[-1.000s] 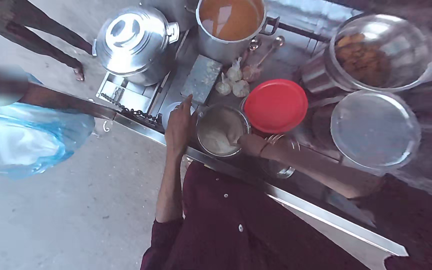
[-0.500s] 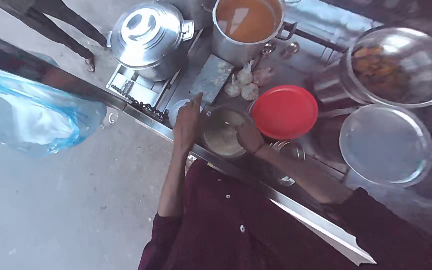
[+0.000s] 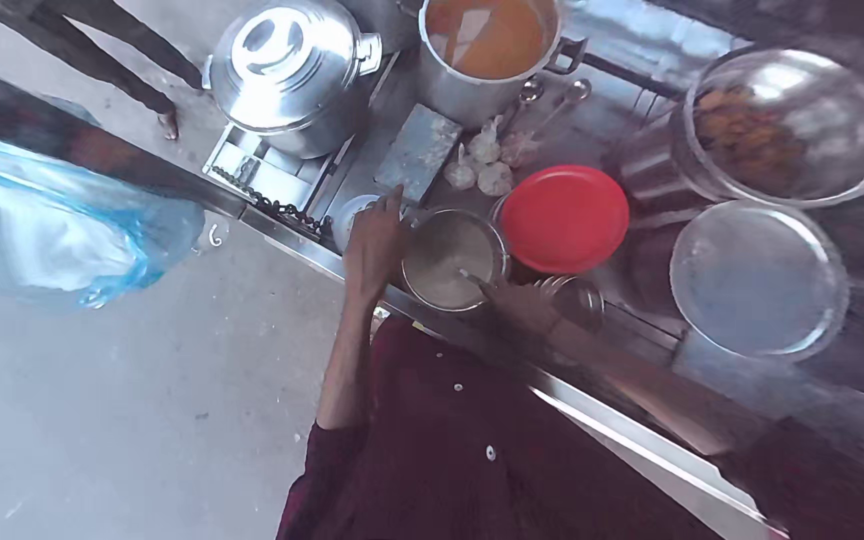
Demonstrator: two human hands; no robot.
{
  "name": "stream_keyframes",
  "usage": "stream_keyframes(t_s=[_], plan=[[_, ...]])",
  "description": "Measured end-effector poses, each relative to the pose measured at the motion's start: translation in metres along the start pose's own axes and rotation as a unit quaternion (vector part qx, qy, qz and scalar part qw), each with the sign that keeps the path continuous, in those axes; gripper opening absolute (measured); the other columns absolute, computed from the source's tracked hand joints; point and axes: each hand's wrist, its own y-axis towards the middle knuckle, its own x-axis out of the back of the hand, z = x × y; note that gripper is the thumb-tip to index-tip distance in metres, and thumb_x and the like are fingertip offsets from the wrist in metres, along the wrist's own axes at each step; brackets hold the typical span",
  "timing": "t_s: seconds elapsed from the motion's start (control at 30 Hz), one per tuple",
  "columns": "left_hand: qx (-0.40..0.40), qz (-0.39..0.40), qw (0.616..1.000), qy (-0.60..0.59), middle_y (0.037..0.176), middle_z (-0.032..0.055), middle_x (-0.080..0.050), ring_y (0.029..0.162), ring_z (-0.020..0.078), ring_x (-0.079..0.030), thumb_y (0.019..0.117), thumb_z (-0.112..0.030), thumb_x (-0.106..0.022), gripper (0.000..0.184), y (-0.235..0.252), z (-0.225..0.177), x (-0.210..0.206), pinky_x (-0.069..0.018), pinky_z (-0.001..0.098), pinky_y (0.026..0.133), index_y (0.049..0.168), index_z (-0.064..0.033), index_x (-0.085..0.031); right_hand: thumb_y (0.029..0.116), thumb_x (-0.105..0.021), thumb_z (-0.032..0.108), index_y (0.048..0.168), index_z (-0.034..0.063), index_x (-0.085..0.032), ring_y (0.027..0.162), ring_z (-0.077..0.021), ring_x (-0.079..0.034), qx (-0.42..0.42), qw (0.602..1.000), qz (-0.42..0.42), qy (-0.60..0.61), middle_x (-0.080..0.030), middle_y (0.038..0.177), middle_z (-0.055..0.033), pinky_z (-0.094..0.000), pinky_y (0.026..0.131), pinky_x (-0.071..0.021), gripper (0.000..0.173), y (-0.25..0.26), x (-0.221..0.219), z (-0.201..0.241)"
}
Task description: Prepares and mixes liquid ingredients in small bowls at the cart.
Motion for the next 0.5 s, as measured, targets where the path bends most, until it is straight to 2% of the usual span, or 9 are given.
stream_keyframes(t_s=[0.07,0.13,0.23,0.27,0.3,0.37,0.4,0.47,0.5], plan=[[-0.008,-0.003,1.0,0.0,0.141,0.0069,-0.06,0.121,0.0321,-0.063,0.1035,-0.041,-0.058,0.055,-0.001,0.003,0.001,-0.0525,0.0561,0.098,0.154,-0.0256,-0.043,0.1052,-0.048,0.014,0.156,0.0181,-0.042,0.089,-0.0527,-0.068,0.015,1.0,0.002,-0.012,-0.057,0.132,-0.034,-0.0665,0.075,-0.0558,0.052,-0.008,0.001,-0.001],[-0.009,0.002,1.0,0.0,0.14,0.0057,-0.061,0.122,0.031,-0.063,0.1041,-0.043,-0.057,0.054,0.001,0.004,0.001,-0.0524,0.0556,0.099,0.154,-0.0262,-0.043,0.1044,-0.05,0.015,0.144,0.0142,-0.055,0.09,-0.0524,-0.068,0.018,0.999,0.007,-0.028,-0.06,0.126,-0.0324,-0.0663,0.074,-0.0561,0.04,-0.015,0.001,0.003],[-0.016,0.004,1.0,-0.003,0.139,0.0058,-0.062,0.121,0.0298,-0.064,0.105,-0.043,-0.054,0.053,0.005,0.004,-0.001,-0.0533,0.0555,0.098,0.154,-0.0263,-0.043,0.105,-0.051,0.024,0.137,0.0199,-0.062,0.103,-0.0492,-0.067,-0.016,0.999,-0.032,-0.002,-0.066,0.122,-0.0261,-0.0675,0.083,-0.054,0.034,-0.024,-0.007,0.013],[-0.014,0.004,1.0,-0.005,0.139,0.0056,-0.062,0.12,0.0298,-0.064,0.105,-0.043,-0.055,0.053,0.006,0.005,-0.001,-0.0534,0.0552,0.098,0.154,-0.0265,-0.043,0.1048,-0.053,0.024,0.133,0.0137,-0.064,0.104,-0.0493,-0.066,-0.031,0.999,-0.035,0.016,-0.066,0.121,-0.0271,-0.068,0.086,-0.0524,0.032,-0.025,-0.005,0.02],[-0.008,0.007,1.0,-0.009,0.139,0.0049,-0.062,0.12,0.0296,-0.064,0.1047,-0.042,-0.056,0.053,0.005,0.005,0.001,-0.0538,0.055,0.097,0.154,-0.0272,-0.044,0.1052,-0.052,0.022,0.133,0.0101,-0.063,0.104,-0.0494,-0.066,-0.037,0.999,-0.02,0.017,-0.064,0.123,-0.0283,-0.0663,0.087,-0.0526,0.033,-0.023,-0.004,0.027],[-0.001,0.008,1.0,-0.018,0.137,0.0055,-0.063,0.116,0.0303,-0.065,0.104,-0.041,-0.058,0.052,0.003,0.005,0.003,-0.0554,0.0547,0.094,0.152,-0.0271,-0.045,0.1046,-0.052,0.018,0.136,0.0096,-0.061,0.094,-0.0486,-0.069,-0.033,0.999,-0.009,0.004,-0.062,0.124,-0.0303,-0.0613,0.076,-0.058,0.034,-0.018,-0.007,0.032],[0.0,0.007,1.0,-0.02,0.137,0.0063,-0.063,0.115,0.0312,-0.066,0.1038,-0.04,-0.058,0.052,0.002,0.004,0.004,-0.0554,0.0549,0.093,0.152,-0.0265,-0.045,0.1051,-0.051,0.016,0.141,0.0078,-0.057,0.096,-0.0511,-0.068,-0.03,0.999,0.009,0.013,-0.059,0.128,-0.0333,-0.0628,0.077,-0.0578,0.038,-0.017,-0.003,0.035],[0.0,0.002,1.0,-0.017,0.138,0.0057,-0.062,0.116,0.0314,-0.065,0.1037,-0.04,-0.058,0.052,0.0,0.003,0.004,-0.0557,0.0549,0.093,0.153,-0.027,-0.045,0.1061,-0.048,0.017,0.154,0.0107,-0.044,0.102,-0.0536,-0.066,-0.033,0.998,0.033,0.035,-0.053,0.136,-0.0357,-0.0657,0.08,-0.056,0.049,-0.013,0.007,0.038],[0.0,0.002,1.0,-0.015,0.138,0.0051,-0.062,0.117,0.0309,-0.065,0.1037,-0.04,-0.058,0.052,0.001,0.003,0.003,-0.0556,0.0547,0.093,0.153,-0.0272,-0.045,0.1057,-0.049,0.018,0.155,0.0105,-0.043,0.103,-0.053,-0.066,-0.037,0.998,0.029,0.046,-0.053,0.136,-0.0351,-0.0655,0.081,-0.0559,0.05,-0.009,0.011,0.04]])
